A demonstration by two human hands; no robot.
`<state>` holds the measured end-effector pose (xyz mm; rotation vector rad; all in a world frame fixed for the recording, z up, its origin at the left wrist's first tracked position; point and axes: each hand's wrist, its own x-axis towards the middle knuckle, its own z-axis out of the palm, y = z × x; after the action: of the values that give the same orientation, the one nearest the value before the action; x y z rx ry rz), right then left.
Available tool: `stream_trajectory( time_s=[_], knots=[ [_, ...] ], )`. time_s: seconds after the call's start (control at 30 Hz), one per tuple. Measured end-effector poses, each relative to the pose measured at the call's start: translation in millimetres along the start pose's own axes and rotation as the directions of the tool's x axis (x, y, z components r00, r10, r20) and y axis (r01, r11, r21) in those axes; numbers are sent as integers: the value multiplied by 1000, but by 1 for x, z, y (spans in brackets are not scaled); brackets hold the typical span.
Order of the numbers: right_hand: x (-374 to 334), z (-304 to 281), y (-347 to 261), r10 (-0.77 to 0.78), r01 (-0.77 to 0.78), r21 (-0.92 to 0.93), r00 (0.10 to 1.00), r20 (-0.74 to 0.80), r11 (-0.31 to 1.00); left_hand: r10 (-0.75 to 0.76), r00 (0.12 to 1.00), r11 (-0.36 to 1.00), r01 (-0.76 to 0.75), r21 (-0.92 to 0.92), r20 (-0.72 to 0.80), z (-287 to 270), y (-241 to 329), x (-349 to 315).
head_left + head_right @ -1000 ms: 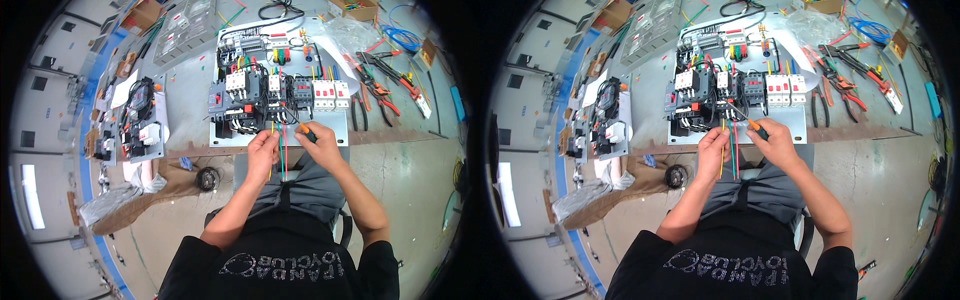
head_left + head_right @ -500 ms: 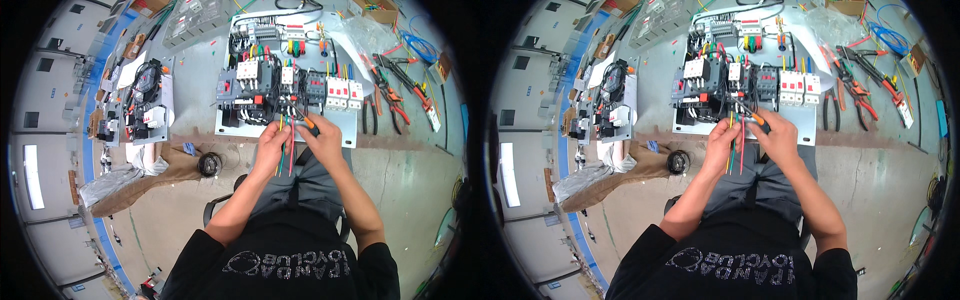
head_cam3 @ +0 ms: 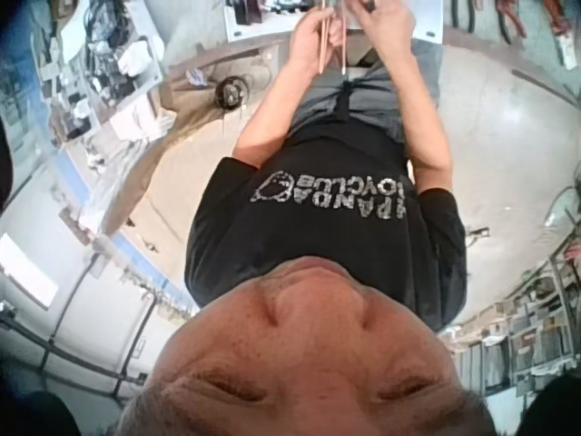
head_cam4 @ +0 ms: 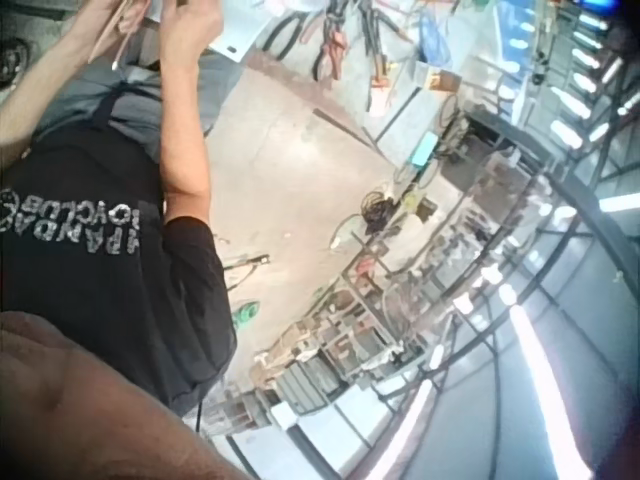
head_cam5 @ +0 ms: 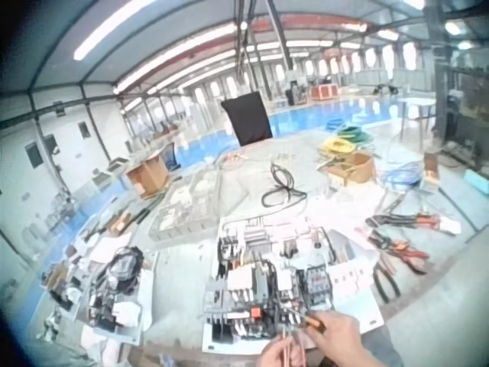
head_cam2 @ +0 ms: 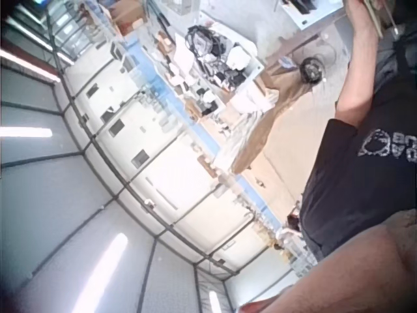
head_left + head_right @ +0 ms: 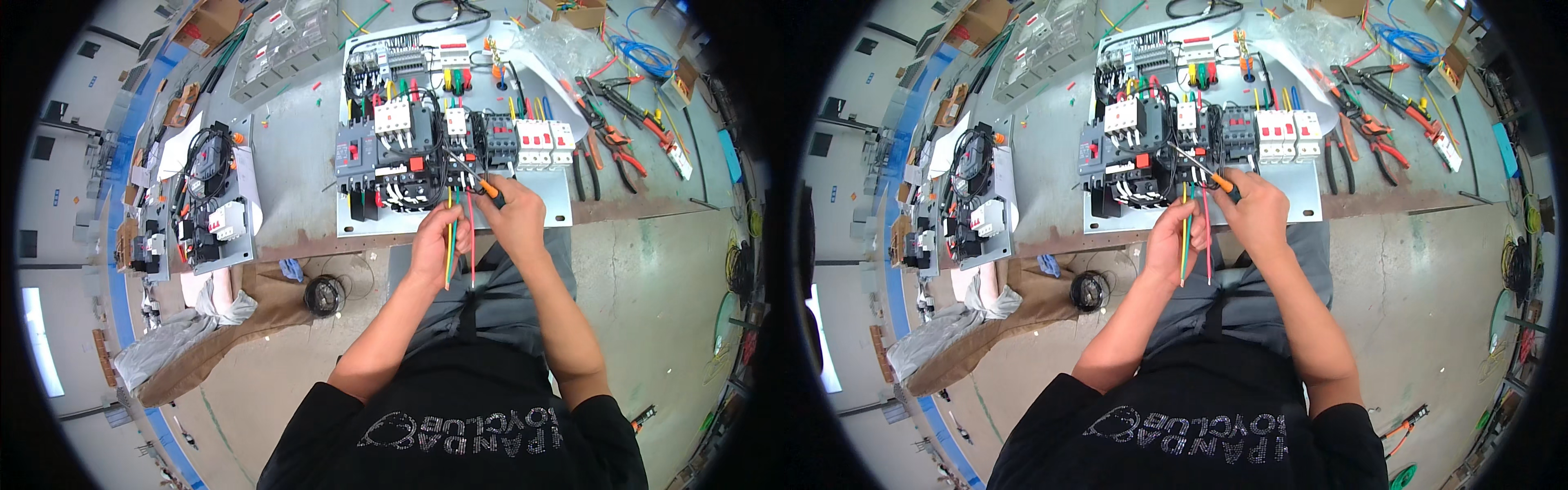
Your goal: The person sits at a workbench and uses a screwdriver to connect multiple colored wires to terminals on an electrical panel. They strip wire ends, insert them into terminal blocks, and tighten the screws to secure the connections.
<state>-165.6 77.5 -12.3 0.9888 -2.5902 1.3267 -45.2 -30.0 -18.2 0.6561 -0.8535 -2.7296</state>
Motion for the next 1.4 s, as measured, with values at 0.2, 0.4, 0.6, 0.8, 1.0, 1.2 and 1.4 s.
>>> stream_trajectory(
  time_s=[0.2,0.4,0.6,0.8,1.0,1.2,1.4],
  knots=[
    [0,-8,3,35,-44,129,997,76,991,30,999,978,-24,209,-25,9,4,-12],
    [-5,-31,17,41,-86,367,991,129,926,-40,996,987,52,150,-84,13,12,-3],
    [12,-81,51,227,-222,193,974,-2,956,-66,989,986,85,140,-135,20,11,2],
    [47,-111,93,127,-127,12,967,-221,992,-29,995,989,43,144,-98,14,7,6],
    [61,-115,135,33,-77,-135,954,-298,988,11,1000,994,-12,109,9,6,0,13],
    [63,-117,149,-65,-15,-280,959,-274,960,-21,999,991,26,134,-35,14,7,6],
    [67,-119,150,-165,128,-294,981,-103,947,-67,994,979,81,186,-83,18,16,2]
  ],
)
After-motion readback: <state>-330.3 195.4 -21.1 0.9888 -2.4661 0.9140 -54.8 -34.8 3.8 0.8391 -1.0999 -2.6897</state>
